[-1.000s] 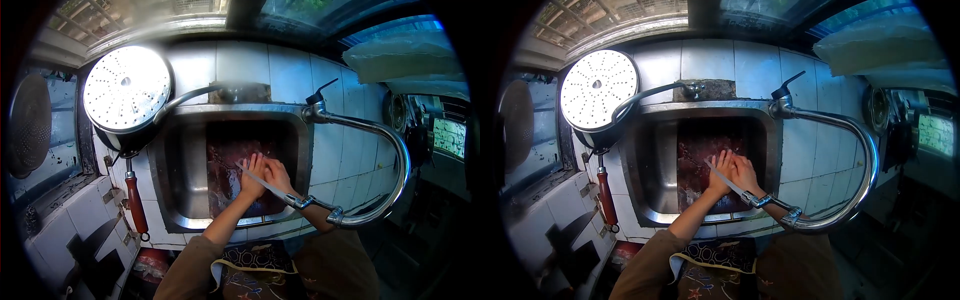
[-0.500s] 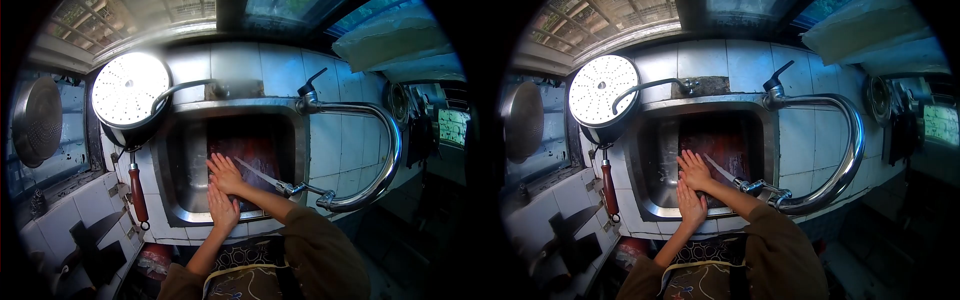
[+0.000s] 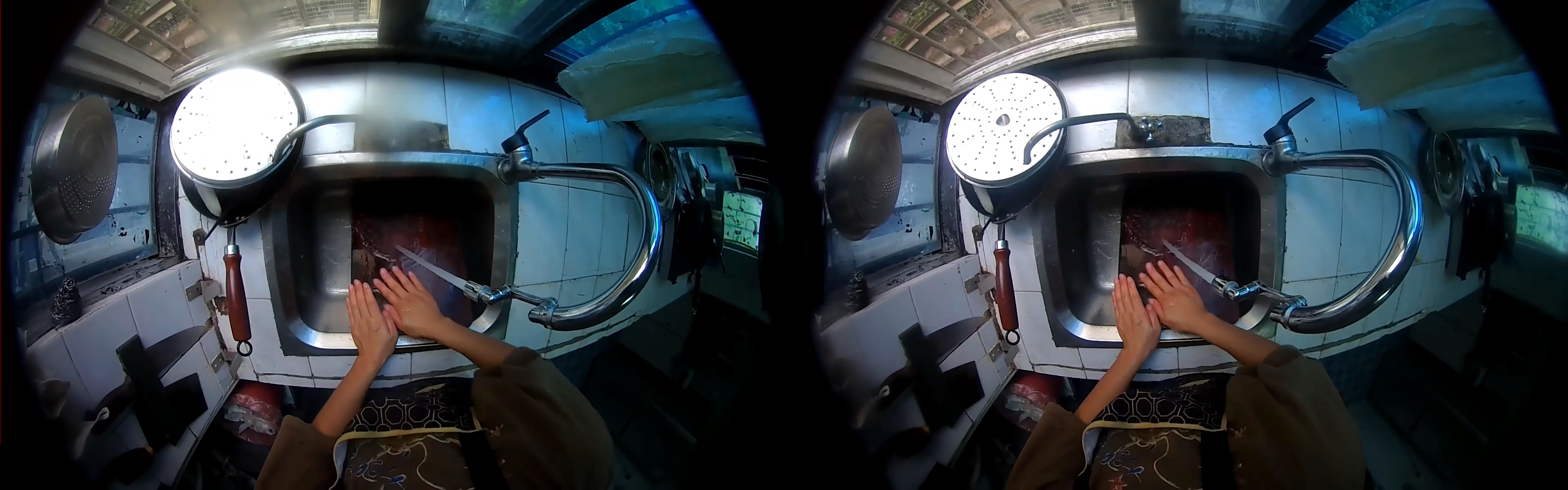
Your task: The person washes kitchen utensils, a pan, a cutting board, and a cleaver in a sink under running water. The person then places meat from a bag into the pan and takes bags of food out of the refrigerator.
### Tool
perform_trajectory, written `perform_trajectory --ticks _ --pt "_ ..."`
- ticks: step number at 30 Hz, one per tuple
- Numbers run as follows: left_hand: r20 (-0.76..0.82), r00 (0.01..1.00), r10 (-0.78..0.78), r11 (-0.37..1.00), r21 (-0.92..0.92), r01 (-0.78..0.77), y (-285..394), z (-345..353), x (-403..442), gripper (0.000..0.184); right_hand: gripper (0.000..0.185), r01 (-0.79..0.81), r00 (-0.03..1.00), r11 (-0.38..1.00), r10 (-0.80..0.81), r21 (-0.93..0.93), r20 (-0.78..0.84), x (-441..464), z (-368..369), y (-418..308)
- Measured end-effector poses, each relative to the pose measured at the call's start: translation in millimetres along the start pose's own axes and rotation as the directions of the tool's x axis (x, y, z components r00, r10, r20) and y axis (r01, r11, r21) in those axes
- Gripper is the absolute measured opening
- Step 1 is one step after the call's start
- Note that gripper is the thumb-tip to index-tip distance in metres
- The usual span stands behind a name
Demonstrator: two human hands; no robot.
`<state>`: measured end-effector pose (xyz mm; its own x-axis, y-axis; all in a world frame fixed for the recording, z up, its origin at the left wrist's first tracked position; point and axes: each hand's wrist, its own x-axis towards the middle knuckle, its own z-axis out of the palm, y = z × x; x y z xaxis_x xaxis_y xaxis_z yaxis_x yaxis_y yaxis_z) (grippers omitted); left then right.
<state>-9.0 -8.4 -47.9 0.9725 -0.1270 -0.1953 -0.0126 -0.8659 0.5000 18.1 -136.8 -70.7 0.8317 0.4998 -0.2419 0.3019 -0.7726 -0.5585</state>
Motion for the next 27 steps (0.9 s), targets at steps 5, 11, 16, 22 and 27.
perform_trajectory --ticks 5,11,16,22,27 --pt "-0.091 0.995 -0.043 0.998 -0.049 0.039 -1.5 -1.3 2.1 0.06 0.051 0.182 0.983 0.981 -0.18 0.067 -0.037 81.8 10.6 64.2" --pt "-0.041 0.997 -0.071 0.993 -0.098 0.067 -3.3 5.6 19.4 0.044 0.028 -0.475 0.878 0.118 0.0 0.872 0.478 105.5 -36.7 89.1" --pt "0.31 0.948 -0.078 0.348 -0.882 0.317 -42.5 102.2 84.8 0.03 0.033 -0.531 0.795 0.341 -0.115 0.776 0.595 48.3 -104.1 57.3" --pt "0.488 0.789 0.373 0.424 -0.846 0.323 13.5 69.5 128.5 0.03 0.02 -0.486 0.862 0.848 0.506 0.213 -0.047 -11.3 -155.8 108.5" --pt "0.654 0.702 0.28 0.721 -0.626 0.296 19.5 29.8 113.2 0.03 0.021 -0.226 0.443 0.725 0.671 0.65 -0.595 15.7 -247.8 210.8"
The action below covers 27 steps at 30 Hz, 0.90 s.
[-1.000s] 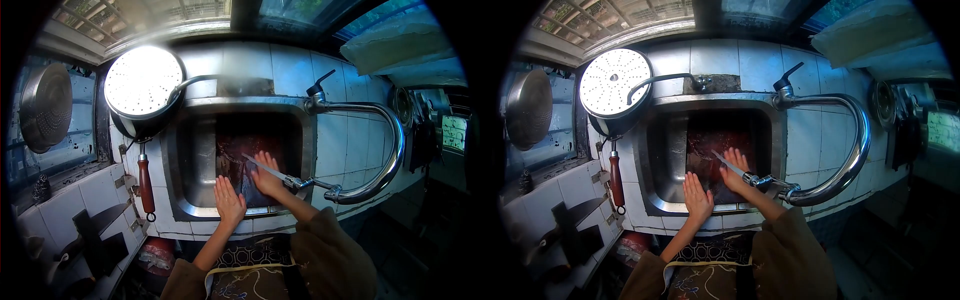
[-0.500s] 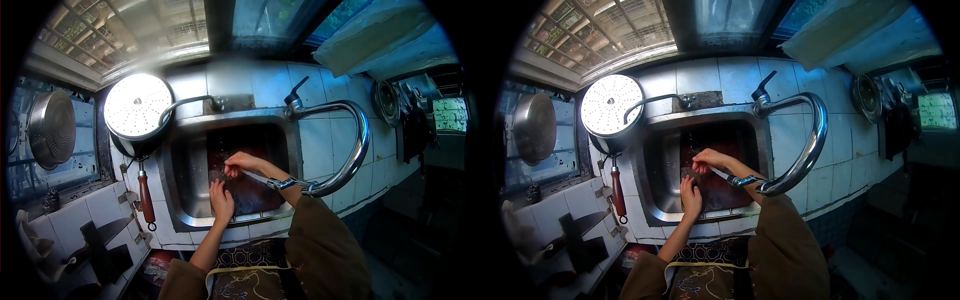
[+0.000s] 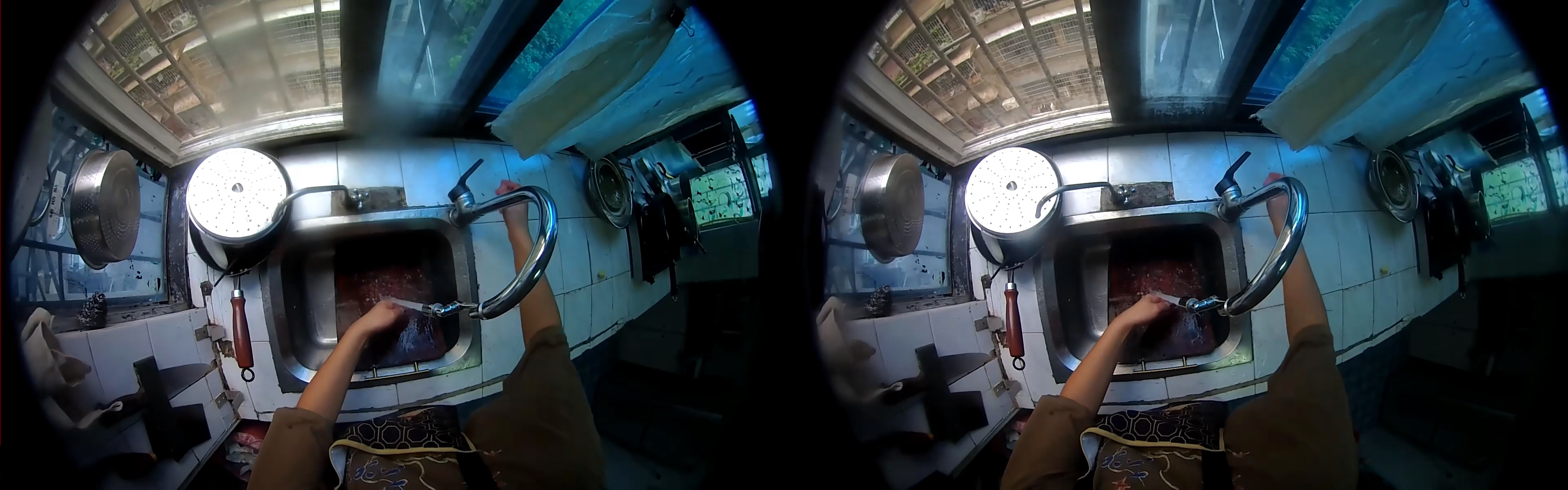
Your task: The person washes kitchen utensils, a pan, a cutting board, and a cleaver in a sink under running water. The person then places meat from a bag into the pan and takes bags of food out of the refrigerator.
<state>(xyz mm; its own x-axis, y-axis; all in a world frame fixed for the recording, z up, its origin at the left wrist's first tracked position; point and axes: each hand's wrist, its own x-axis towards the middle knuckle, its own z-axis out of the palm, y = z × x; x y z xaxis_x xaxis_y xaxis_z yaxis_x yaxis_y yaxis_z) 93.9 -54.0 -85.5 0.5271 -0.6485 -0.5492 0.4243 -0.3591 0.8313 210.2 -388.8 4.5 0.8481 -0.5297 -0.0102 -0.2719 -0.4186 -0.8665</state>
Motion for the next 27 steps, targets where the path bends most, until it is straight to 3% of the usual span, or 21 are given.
perform_trajectory --ticks 1,3,5,6,8,9,11,12,13,15,16,17,18,19,20,21,23,27 --pt "-0.013 1.0 -0.004 1.0 0.004 0.004 5.6 -0.1 -10.5 0.03 0.025 -0.032 0.999 0.998 0.03 0.045 0.038 27.7 1.8 -5.2" --pt "-0.059 0.998 -0.012 0.967 0.252 0.026 11.0 -1.9 -28.5 0.03 0.029 -0.057 0.995 0.993 0.048 0.107 0.085 59.5 16.3 -21.0" --pt "-0.087 0.995 0.047 0.954 0.298 -0.019 24.7 -3.0 -54.3 0.031 0.033 0.011 0.936 0.972 -0.092 0.233 0.341 68.4 27.0 -38.0" --pt "-0.203 0.979 0.036 0.952 0.305 0.028 30.7 -1.1 -68.6 0.031 0.033 0.011 0.932 0.97 -0.098 0.243 0.348 65.5 27.8 -42.6" --pt "-0.381 0.923 0.049 0.959 0.278 0.064 29.0 2.2 -88.2 0.033 0.036 0.077 0.964 0.995 -0.057 -0.066 0.261 61.0 27.0 -46.2" --pt "-0.393 0.918 0.045 0.959 0.273 0.07 25.3 2.3 -97.4 0.033 0.036 0.081 0.96 0.995 -0.062 -0.06 0.273 55.7 24.9 -45.0" --pt "-0.511 0.852 0.116 0.964 0.265 0.028 21.5 6.4 -117.1 0.032 0.038 0.057 0.995 0.993 -0.065 0.101 0.07 37.4 13.0 -37.8" --pt "-0.54 0.835 0.11 0.967 0.253 0.036 23.7 9.2 -127.9 0.032 0.035 0.259 0.965 0.965 -0.26 0.047 0.032 24.8 11.6 -36.8" --pt "-0.546 0.83 0.113 0.967 0.251 0.033 21.2 10.4 -134.8 0.032 0.031 0.466 0.87 0.882 -0.471 -0.07 -0.145 6.9 16.4 -33.9" --pt "-0.592 0.798 0.111 0.963 0.262 0.061 12.5 19.5 -153.3 0.032 0.026 0.398 0.87 0.913 -0.344 0.092 -0.353 0.5 16.0 33.8" --pt "-0.617 0.773 0.147 0.955 0.291 0.05 12.6 24.8 -162.9 0.031 0.023 0.338 0.876 0.92 -0.385 -0.197 -0.29 -41.0 7.0 17.3" --pt "-0.62 0.771 0.145 0.955 0.291 0.054 10.8 30.6 -172.1 0.031 0.021 0.269 0.886 0.84 -0.407 -0.471 -0.22 -100.2 0.9 -8.2" --pt "-0.637 0.752 0.171 0.94 0.335 0.07 9.8 35.3 -179.2 0.031 0.016 0.13 0.991 0.948 -0.135 -0.292 0.002 -140.4 2.6 -5.2" --pt "-0.653 0.73 0.201 0.922 0.378 0.085 9.5 39.4 -184.6 0.03 0.014 0.153 0.985 0.934 -0.116 -0.322 0.131 -183.2 23.0 14.3" --pt "-0.668 0.701 0.249 0.906 0.417 0.076 8.2 45.5 -190.8 0.029 0.014 0.207 0.814 0.966 -0.082 -0.155 0.575 -226.1 19.4 -5.1" --pt "-0.673 0.695 0.255 0.905 0.419 0.074 3.8 51.2 -196.1 0.029 0.015 0.319 0.63 0.94 -0.118 -0.117 0.768 -262.4 21.3 -14.1" --pt "-0.649 0.687 0.327 0.856 0.511 0.076 -3.5 54.5 -201.6 0.026 0.013 0.595 0.41 0.802 -0.241 -0.057 0.88 -308.4 36.5 -10.8" --pt "-0.657 0.611 0.441 0.795 0.602 0.074 2.7 67.8 -223.3 0.025 0.017 0.799 0.356 0.55 -0.106 -0.244 0.928 -340.4 60.2 -16.8"
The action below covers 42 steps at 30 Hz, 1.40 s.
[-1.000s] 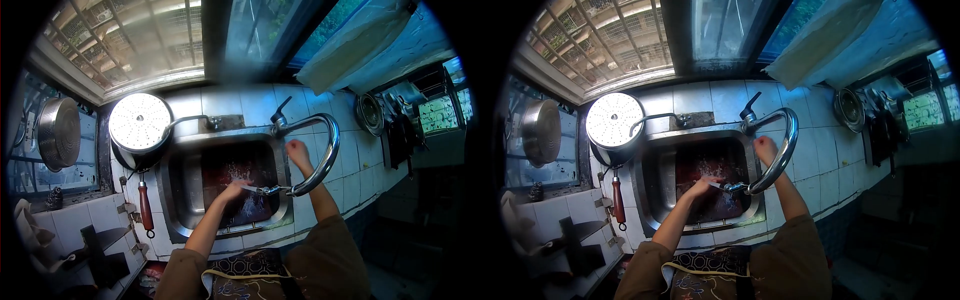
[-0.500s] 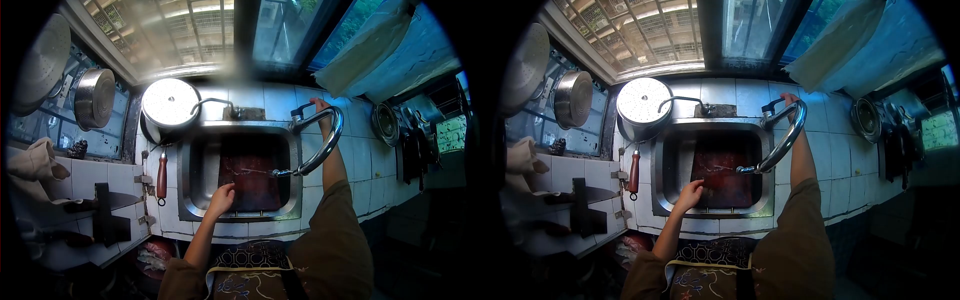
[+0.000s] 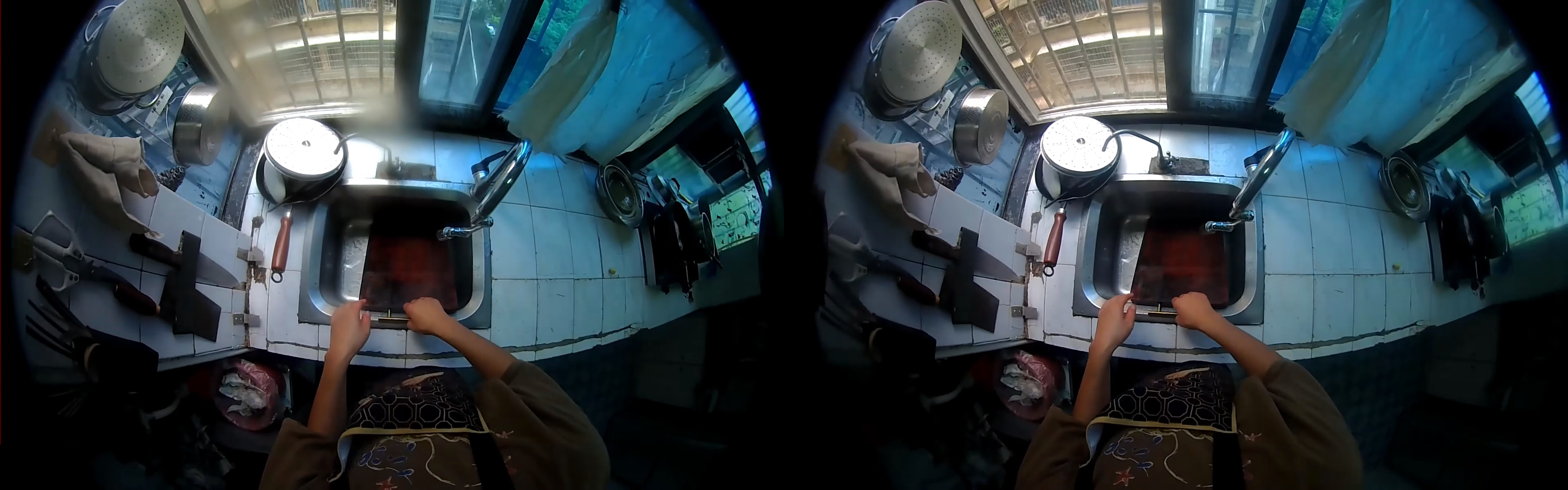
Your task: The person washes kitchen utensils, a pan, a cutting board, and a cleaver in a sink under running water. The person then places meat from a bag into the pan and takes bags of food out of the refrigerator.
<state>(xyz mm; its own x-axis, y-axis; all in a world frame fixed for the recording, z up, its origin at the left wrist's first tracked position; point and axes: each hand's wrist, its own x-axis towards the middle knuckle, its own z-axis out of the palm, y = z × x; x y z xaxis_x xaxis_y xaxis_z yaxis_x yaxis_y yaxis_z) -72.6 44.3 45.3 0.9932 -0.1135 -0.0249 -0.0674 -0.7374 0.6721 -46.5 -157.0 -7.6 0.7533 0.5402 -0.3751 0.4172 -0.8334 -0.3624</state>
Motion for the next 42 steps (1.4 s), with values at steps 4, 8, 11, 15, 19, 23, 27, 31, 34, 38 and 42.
perform_trajectory --ticks 4,8,11,15,19,23,27,31,34,38,42 --pt "0.008 1.0 0.014 0.999 -0.046 -0.014 -7.0 -12.6 -15.6 0.025 0.017 -0.064 0.998 0.995 0.065 -0.08 0.006 -1.7 9.8 -11.2" --pt "0.025 0.995 0.093 0.995 -0.026 -0.092 -9.0 -38.2 -28.6 0.025 0.017 -0.125 0.983 0.974 0.097 -0.189 -0.155 -12.8 22.1 -21.8" --pt "0.03 0.989 0.147 0.988 -0.056 -0.145 -15.9 -54.6 -37.7 0.024 0.015 -0.119 0.975 0.967 0.07 -0.225 -0.211 -32.1 22.8 -39.9" --pt "0.063 0.976 0.207 0.972 -0.124 -0.198 -32.4 -60.1 -50.2 0.025 0.013 -0.169 0.925 0.962 0.08 -0.216 -0.37 -62.5 20.1 -72.6" --pt "0.061 0.952 0.301 0.94 -0.188 -0.286 -34.4 -64.4 -56.7 0.023 0.025 -0.232 0.872 0.948 0.103 -0.219 -0.479 -85.1 -8.6 -98.6" --pt "0.016 0.931 0.364 0.913 -0.202 -0.353 -30.3 -77.1 -54.5 0.022 0.04 -0.208 0.921 0.946 0.104 -0.248 -0.376 -121.1 -34.6 -112.5" --pt "0.002 0.929 0.371 0.912 -0.186 -0.365 -28.1 -84.8 -49.6 0.022 0.042 -0.226 0.961 0.946 0.178 -0.233 -0.211 -181.4 -45.4 -129.3" --pt "0.022 0.914 0.406 0.908 -0.125 -0.4 -20.8 -78.3 -42.7 0.022 0.035 -0.247 0.953 0.943 0.195 -0.224 -0.231 -249.9 8.9 -100.1" --pt "0.077 0.892 0.444 0.895 -0.085 -0.438 -10.3 -66.1 -35.4 0.022 0.033 -0.225 0.962 0.907 0.148 -0.355 -0.23 -293.1 48.4 -65.8" --pt "0.207 0.848 0.487 0.871 -0.049 -0.488 14.7 -47.5 -24.7 0.023 0.033 -0.345 0.922 0.882 0.255 -0.32 -0.292 -338.5 113.5 -40.7" --pt "0.345 0.779 0.524 0.831 -0.005 -0.556 39.4 -29.8 -19.6 0.023 0.032 -0.533 0.828 0.826 0.466 -0.182 -0.311 -356.0 171.6 -61.3"
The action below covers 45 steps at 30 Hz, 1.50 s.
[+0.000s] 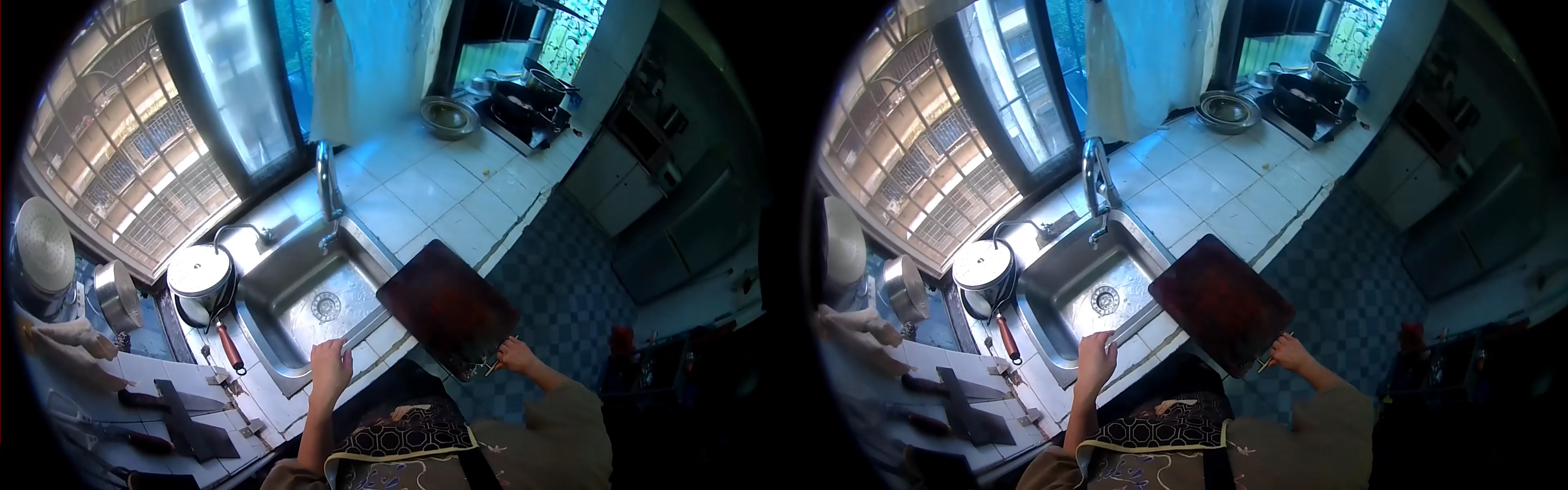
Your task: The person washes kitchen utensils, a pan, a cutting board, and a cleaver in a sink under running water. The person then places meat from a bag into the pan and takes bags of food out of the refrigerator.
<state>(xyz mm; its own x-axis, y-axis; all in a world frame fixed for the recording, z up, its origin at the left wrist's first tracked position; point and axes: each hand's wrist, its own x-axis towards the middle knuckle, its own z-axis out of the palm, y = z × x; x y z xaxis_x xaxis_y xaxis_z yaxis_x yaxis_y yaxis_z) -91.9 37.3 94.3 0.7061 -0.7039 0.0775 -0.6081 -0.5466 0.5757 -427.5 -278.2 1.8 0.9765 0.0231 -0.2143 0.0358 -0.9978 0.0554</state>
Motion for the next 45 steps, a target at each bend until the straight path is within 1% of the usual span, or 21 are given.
perform_trajectory --ticks 2,4,5,7,9,10,11,12,14,16,23,24,26,27,29,32,34,37,40,43,45 --pt "0.043 0.999 0.001 1.0 0.018 -0.002 11.7 7.0 12.7 0.023 0.032 -0.092 0.996 0.995 0.093 0.039 -0.015 -1.9 11.2 -12.4" --pt "0.076 0.997 0.035 0.999 0.001 -0.035 20.6 16.0 20.2 0.023 0.031 -0.262 0.955 0.962 0.27 0.077 -0.122 10.4 17.7 -30.6" --pt "0.098 0.994 0.046 0.999 0.008 -0.047 26.5 19.3 23.4 0.023 0.031 -0.265 0.955 0.96 0.274 0.09 -0.116 21.1 16.4 -36.6" --pt "0.115 0.992 0.05 0.999 0.017 -0.052 35.7 26.0 25.8 0.023 0.031 -0.415 0.882 0.893 0.442 0.174 -0.164 54.3 8.7 -38.2" --pt "0.142 0.989 0.04 0.999 0.028 -0.045 44.1 27.8 27.5 0.023 0.028 -0.44 0.862 0.88 0.47 0.178 -0.19 93.3 1.7 -31.3" --pt "0.122 0.992 0.019 0.999 0.036 -0.023 47.0 27.8 27.0 0.023 0.025 -0.476 0.836 0.861 0.506 0.18 -0.212 113.4 -2.3 -24.7" --pt "0.069 0.996 0.063 0.997 0.046 -0.066 49.4 27.7 25.8 0.022 0.025 -0.446 0.851 0.878 0.477 0.177 -0.222 133.8 -7.4 -16.3" --pt "0.018 0.995 0.102 0.993 0.063 -0.103 50.8 27.0 22.7 0.02 0.019 -0.504 0.818 0.837 0.542 0.213 -0.195 154.4 -12.6 -8.9" --pt "-0.012 0.999 0.053 0.995 0.089 -0.052 50.2 23.5 15.8 0.021 0.014 -0.523 0.805 0.815 0.568 0.248 -0.171 192.9 -18.6 9.1" --pt "-0.007 1.0 -0.013 0.992 0.126 0.014 51.3 16.1 5.6 0.022 0.007 -0.62 0.737 0.74 0.663 0.26 -0.13 226.5 -21.5 27.2" --pt "-0.182 0.948 -0.262 0.954 0.101 0.284 45.3 10.4 -31.6 0.021 0.013 -0.606 0.769 0.741 0.639 0.291 -0.027 299.5 -29.0 62.3" --pt "-0.216 0.931 -0.293 0.943 0.098 0.319 44.7 11.0 -36.3 0.021 0.013 -0.574 0.795 0.767 0.606 0.286 -0.031 301.9 -40.8 58.9" --pt "-0.252 0.893 -0.374 0.909 0.094 0.407 45.2 11.8 -43.2 0.022 0.017 -0.526 0.765 0.809 0.585 0.263 -0.27 300.7 -72.3 56.0" --pt "-0.275 0.877 -0.393 0.894 0.108 0.435 46.2 12.9 -45.8 0.023 0.017 -0.489 0.791 0.835 0.547 0.254 -0.273 302.7 -86.3 55.0" --pt "-0.309 0.854 -0.418 0.874 0.119 0.471 47.5 15.2 -50.8 0.023 0.021 -0.276 0.793 0.862 0.455 0.426 -0.406 308.8 -107.1 50.4" --pt "-0.338 0.839 -0.427 0.871 0.094 0.482 49.9 16.9 -54.1 0.022 0.026 -0.07 0.833 0.879 0.311 0.471 -0.457 321.0 -112.8 26.5" --pt "-0.362 0.814 -0.455 0.851 0.093 0.517 49.2 15.8 -59.3 0.022 0.026 0.044 0.906 0.875 0.169 0.482 -0.389 324.7 -108.5 -3.2" --pt "-0.387 0.81 -0.44 0.861 0.075 0.503 29.9 18.0 -70.5 0.022 0.028 0.224 0.97 0.761 -0.111 0.608 -0.218 323.2 -116.1 -70.3" --pt "-0.403 0.801 -0.443 0.861 0.059 0.505 11.3 2.1 -85.2 0.022 0.028 0.42 0.89 0.706 -0.444 0.57 -0.106 324.3 -128.5 -141.7" --pt "-0.426 0.783 -0.452 0.855 0.042 0.517 -3.6 -22.0 -108.0 0.022 0.026 0.512 0.817 0.644 -0.57 0.569 -0.09 329.6 -156.2 -209.8" --pt "-0.437 0.773 -0.46 0.855 0.014 0.518 -17.6 -33.5 -125.0 0.023 0.024 0.619 0.73 0.542 -0.664 0.568 -0.161 338.4 -179.8 -253.4"
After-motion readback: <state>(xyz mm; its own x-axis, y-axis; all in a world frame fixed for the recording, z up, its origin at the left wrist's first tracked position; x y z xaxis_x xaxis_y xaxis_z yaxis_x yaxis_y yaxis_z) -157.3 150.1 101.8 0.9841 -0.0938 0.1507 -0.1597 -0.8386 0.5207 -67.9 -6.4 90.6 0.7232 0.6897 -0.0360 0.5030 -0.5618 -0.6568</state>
